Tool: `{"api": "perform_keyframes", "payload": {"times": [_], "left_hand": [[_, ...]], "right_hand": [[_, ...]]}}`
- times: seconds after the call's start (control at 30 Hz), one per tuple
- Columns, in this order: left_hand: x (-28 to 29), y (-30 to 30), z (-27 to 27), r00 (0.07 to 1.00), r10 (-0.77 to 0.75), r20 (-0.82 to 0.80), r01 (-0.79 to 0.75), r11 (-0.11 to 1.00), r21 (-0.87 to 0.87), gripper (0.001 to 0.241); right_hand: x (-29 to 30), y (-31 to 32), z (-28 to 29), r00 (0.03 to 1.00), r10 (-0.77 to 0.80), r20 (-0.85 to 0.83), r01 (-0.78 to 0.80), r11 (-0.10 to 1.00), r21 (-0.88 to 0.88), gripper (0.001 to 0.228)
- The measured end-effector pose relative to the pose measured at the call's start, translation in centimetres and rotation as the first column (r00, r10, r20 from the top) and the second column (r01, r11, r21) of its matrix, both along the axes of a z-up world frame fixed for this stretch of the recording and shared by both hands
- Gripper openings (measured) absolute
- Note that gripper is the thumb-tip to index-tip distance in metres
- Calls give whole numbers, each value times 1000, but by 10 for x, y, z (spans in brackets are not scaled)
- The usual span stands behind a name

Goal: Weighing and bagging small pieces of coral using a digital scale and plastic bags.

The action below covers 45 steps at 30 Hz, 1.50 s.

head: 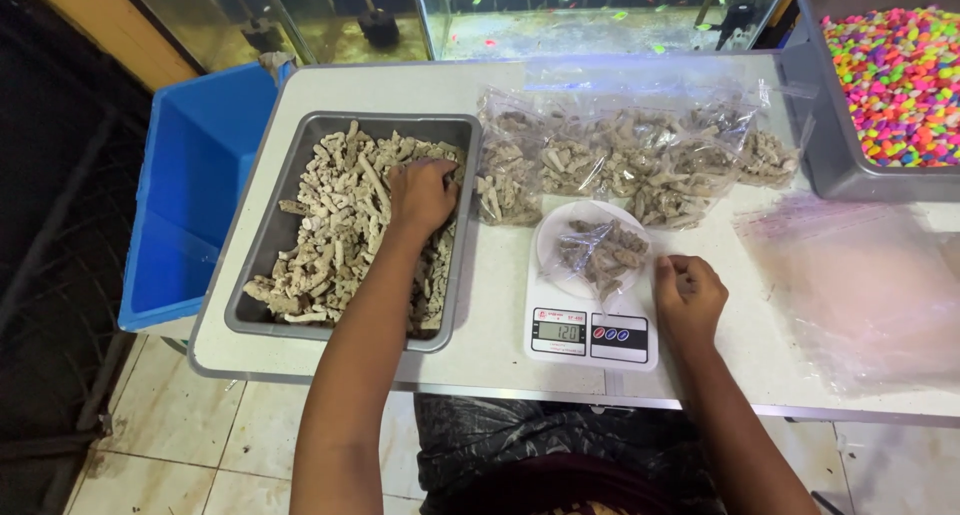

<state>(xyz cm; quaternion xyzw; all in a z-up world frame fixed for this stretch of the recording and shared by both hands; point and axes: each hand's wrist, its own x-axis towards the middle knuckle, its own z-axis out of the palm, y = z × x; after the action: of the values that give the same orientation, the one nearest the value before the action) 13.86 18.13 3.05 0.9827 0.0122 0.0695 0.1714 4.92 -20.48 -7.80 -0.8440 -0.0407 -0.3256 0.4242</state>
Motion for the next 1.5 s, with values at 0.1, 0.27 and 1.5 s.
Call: {"api": "perform_keyframes", "payload": {"times": [0.1,0.27,1.5], "left_hand": [[-9,-4,18,999,37,24,-35,997,-71,28],[-1,5,1,999,47,-6,-48,995,-87,30],[-183,-71,24,819,-69,570,395,788,-472,15]], "right_hand": [[0,1,1,1000,-4,-19,5,999,33,13],[0,2,3,999,-15,-35,16,999,32,13],[-5,6,24,985,8,-174,16,990,137,23]]}}
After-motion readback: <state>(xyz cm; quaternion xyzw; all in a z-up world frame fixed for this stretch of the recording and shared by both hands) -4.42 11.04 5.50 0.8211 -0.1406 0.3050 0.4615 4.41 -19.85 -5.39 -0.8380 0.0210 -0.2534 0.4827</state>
